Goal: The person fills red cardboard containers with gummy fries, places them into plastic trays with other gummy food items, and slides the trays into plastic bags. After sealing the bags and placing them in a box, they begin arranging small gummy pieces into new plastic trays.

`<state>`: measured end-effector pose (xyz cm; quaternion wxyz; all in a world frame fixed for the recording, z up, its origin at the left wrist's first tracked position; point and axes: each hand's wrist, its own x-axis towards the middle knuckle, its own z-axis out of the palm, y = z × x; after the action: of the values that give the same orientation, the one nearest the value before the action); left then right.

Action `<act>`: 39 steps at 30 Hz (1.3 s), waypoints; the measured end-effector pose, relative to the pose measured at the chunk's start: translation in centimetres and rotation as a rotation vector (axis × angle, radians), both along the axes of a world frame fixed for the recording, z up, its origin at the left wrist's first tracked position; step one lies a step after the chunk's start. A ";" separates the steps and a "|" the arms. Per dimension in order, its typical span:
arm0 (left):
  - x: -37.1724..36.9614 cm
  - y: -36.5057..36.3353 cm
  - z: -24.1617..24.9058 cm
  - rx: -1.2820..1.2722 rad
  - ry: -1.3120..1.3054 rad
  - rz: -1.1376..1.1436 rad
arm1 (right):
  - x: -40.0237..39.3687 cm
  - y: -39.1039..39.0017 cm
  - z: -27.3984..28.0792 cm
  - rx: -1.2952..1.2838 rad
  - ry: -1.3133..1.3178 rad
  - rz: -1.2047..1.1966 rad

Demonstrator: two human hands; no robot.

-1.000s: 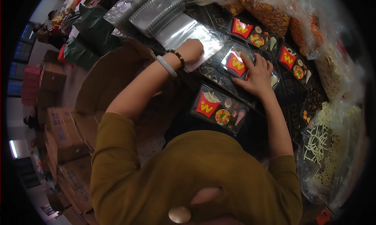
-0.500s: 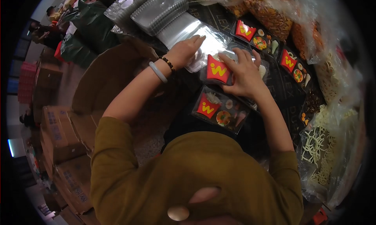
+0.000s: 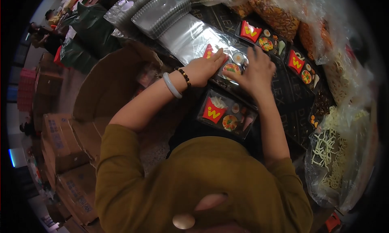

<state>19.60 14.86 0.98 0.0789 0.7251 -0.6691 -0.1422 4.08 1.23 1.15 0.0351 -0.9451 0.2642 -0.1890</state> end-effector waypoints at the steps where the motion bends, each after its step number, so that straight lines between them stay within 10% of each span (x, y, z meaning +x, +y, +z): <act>1: 0.0 0.1 0.5 0.030 0.011 -0.001 | -1.8 -1.0 0.7 0.053 0.019 -0.072; 5: -1.5 -1.1 0.4 0.018 0.129 0.018 | -6.9 -3.8 -2.4 1.299 -0.151 -0.081; 13: -13.4 -2.8 2.2 -0.250 0.360 -0.175 | -8.8 -0.4 -4.1 1.923 -0.696 -0.100; 17: -12.3 -1.3 5.9 -0.092 0.394 -0.280 | -9.6 -2.1 -2.1 1.073 -0.456 -0.039; 25: -3.6 3.0 20.0 -0.210 0.359 -0.153 | -8.4 -0.3 11.7 1.492 -0.605 0.663; 31: -1.7 0.5 6.7 -0.414 1.411 0.189 | -7.5 -2.7 5.1 1.800 -0.739 0.306; 35: -3.6 -1.9 -0.4 -0.448 1.699 0.601 | -5.4 -4.0 -1.1 0.765 -0.807 -0.057; 39: -4.2 -2.4 -0.8 -0.479 1.740 0.619 | -2.5 -1.3 1.3 -0.027 -0.565 0.341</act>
<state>15.37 12.45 0.19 0.7295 0.4748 -0.1656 -0.4637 1.57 -0.02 2.48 0.1254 -0.8863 0.0792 -0.4387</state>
